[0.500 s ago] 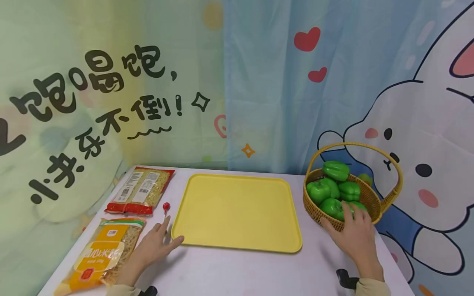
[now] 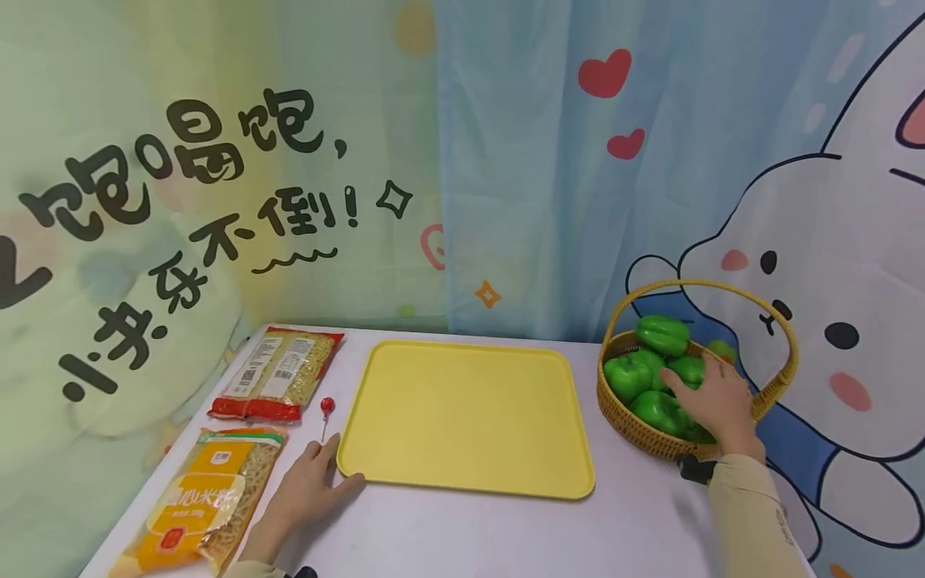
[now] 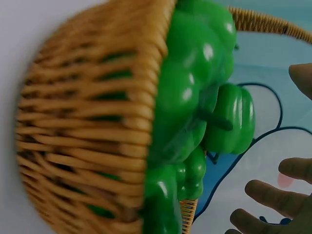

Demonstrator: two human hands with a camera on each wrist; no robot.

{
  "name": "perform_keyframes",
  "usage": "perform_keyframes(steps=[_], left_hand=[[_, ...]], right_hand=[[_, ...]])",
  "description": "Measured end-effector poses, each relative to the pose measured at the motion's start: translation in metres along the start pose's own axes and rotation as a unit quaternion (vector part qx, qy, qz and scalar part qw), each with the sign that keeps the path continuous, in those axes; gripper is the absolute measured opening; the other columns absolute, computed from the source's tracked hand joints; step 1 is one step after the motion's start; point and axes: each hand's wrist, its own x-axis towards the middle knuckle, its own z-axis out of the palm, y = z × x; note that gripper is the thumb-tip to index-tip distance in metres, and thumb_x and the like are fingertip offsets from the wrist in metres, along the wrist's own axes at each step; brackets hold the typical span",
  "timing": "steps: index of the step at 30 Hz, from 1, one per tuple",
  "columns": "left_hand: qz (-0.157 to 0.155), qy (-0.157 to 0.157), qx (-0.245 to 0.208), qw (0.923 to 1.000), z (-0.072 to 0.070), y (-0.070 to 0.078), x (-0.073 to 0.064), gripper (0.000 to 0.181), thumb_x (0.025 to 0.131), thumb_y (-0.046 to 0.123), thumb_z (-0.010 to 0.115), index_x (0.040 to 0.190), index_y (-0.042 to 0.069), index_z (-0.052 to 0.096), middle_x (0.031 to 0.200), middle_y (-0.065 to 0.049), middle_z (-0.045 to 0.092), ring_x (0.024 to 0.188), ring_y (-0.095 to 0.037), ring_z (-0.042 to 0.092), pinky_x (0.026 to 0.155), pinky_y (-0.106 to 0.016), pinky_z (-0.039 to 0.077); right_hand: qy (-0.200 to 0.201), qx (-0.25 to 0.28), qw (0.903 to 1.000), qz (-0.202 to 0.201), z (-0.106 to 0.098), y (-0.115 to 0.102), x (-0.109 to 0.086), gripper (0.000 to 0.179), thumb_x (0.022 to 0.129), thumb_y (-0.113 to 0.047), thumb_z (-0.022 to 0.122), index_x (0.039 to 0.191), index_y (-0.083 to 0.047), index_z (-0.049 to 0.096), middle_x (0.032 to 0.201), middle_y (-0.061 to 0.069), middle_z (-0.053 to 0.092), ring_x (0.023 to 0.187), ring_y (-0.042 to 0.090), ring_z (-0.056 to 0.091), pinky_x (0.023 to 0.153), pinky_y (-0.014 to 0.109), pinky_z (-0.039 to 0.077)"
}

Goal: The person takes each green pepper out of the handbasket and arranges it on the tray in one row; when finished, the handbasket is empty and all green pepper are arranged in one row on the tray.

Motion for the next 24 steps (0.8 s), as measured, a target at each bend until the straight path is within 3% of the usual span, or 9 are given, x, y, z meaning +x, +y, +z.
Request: perform_keyframes(steps=[8,16,24], left_hand=[[0.003,0.016,0.015,0.9998,0.004,-0.001,0.0,0.09,0.081,0.064,0.072,0.145,0.005,0.051,0.107,-0.011,0.058,0.087,-0.02,0.056,0.079,-0.044,0.053],[0.007,0.027,0.018,0.9995,0.004,0.002,-0.001,0.09,0.081,0.065,0.072,0.145,0.005,0.052,0.101,-0.008,0.056,0.08,-0.015,0.048,0.071,-0.038,0.048],[-0.009,0.026,0.018,0.9995,0.004,0.002,0.0,0.091,0.079,0.067,0.072,0.145,0.007,0.054,0.102,-0.006,0.056,0.079,-0.013,0.047,0.069,-0.035,0.047]], right_hand=[[-0.034,-0.017,0.9992,-0.012,-0.006,0.014,0.033,0.106,0.098,-0.069,0.039,0.152,0.018,0.011,0.146,0.052,0.017,0.127,0.072,0.02,0.096,0.081,0.025],[-0.065,-0.049,0.9961,-0.035,-0.034,0.01,0.063,0.104,0.099,-0.064,0.038,0.148,0.024,0.011,0.141,0.057,0.019,0.124,0.073,0.023,0.098,0.079,0.029],[-0.107,-0.055,0.9915,-0.049,-0.038,0.008,0.093,0.1,0.101,-0.061,0.04,0.146,0.025,0.016,0.142,0.055,0.02,0.125,0.071,0.026,0.101,0.076,0.03]])
